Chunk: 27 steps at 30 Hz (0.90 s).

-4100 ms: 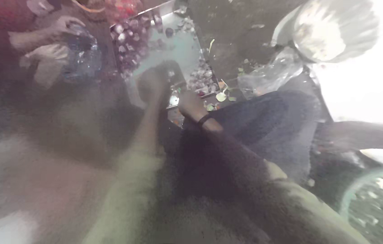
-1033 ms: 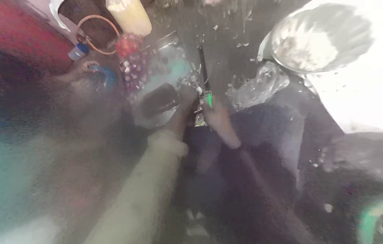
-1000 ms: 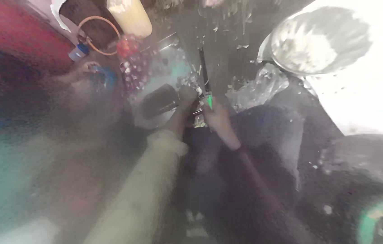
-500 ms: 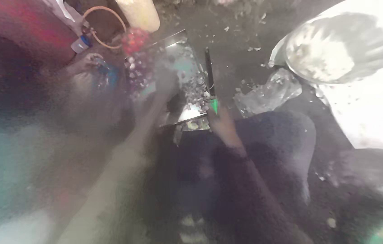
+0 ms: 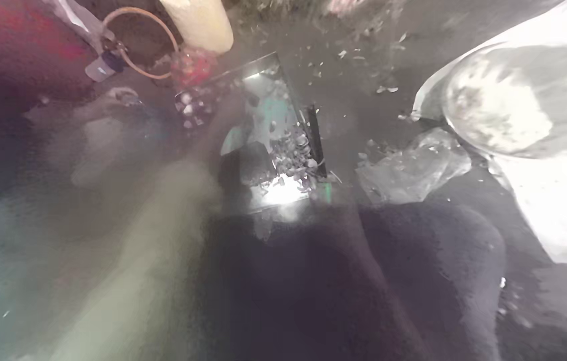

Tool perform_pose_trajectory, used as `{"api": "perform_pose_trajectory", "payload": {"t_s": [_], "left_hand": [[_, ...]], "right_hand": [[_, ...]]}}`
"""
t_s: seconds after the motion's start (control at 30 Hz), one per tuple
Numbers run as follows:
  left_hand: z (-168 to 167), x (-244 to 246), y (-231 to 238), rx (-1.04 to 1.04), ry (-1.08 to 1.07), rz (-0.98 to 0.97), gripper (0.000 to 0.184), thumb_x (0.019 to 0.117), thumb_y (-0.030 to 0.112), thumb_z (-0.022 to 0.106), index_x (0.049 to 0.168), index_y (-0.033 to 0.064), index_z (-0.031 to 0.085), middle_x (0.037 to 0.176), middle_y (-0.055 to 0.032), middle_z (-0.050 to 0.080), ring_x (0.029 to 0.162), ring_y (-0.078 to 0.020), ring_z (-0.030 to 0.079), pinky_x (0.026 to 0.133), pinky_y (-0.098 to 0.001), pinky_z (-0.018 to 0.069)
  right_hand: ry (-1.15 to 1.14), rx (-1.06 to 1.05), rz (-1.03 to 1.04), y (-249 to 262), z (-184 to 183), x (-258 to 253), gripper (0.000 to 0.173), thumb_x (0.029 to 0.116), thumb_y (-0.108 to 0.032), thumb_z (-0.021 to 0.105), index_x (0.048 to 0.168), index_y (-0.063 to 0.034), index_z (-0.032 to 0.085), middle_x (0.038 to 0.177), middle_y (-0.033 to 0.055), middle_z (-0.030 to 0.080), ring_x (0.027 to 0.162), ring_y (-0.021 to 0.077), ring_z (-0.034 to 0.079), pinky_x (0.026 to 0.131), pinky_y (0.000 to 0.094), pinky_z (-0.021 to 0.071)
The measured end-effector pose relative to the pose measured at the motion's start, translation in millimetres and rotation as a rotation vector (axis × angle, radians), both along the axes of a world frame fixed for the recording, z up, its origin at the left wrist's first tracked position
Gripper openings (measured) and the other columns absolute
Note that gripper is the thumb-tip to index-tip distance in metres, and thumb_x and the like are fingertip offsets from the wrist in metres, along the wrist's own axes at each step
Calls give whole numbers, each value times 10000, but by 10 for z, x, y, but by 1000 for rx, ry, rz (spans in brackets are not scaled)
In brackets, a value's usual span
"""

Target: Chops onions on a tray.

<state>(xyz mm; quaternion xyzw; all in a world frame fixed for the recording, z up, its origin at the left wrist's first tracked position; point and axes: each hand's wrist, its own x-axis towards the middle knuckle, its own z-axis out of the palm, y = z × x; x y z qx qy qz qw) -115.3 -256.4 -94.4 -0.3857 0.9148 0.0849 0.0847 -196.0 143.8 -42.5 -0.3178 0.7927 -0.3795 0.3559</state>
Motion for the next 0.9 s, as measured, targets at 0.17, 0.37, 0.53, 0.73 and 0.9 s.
{"api": "perform_pose_trajectory", "payload": {"t_s": [0.17, 0.37, 0.53, 0.73, 0.9], "left_hand": [[-230, -15, -250, -7, 2, 1, 1039, 615, 171, 930, 1538, 209, 455, 1659, -171, 302, 1385, -410, 501, 1003, -611, 536], [-352, 75, -503, 29, -82, -267, 943, 736, 182, 894, 1561, 281, 449, 1692, -110, 283, 1479, -428, 382, 1079, -646, 458], [-359, -48, -525, 32, -93, -269, 714, 730, 73, 851, 1387, 232, 620, 1498, -216, 496, 1244, -451, 597, 979, -654, 527], [-338, 62, -475, 42, -41, -156, 449, 887, 130, 746, 1319, 52, 655, 1604, -230, 398, 1396, -426, 498, 1101, -590, 464], [155, 431, -125, -78, 160, -152, 441, 870, 59, 725, 1305, 101, 661, 1385, -229, 571, 1207, -422, 617, 994, -599, 529]], "right_hand": [[-36, 142, -13, -160, 135, 6, 425, 1066, -251, 552, 1406, 4, 555, 1111, 153, 703, 959, 208, 697, 878, 414, 588], [-76, 127, -45, -163, 49, 58, 437, 1029, -239, 636, 1387, 2, 573, 1044, 103, 727, 869, 136, 700, 803, 346, 601], [-109, 125, -104, -172, 110, 74, 421, 1058, -226, 589, 1407, 6, 559, 981, 85, 713, 755, 103, 663, 694, 317, 588], [-77, 88, -88, -153, 139, 71, 406, 1054, -216, 592, 1401, -7, 572, 1037, 90, 718, 838, 108, 683, 774, 320, 596], [-64, 109, -71, -130, 223, 72, 404, 1068, -262, 566, 1393, -22, 584, 1042, 92, 715, 867, 130, 687, 789, 345, 594]]}}
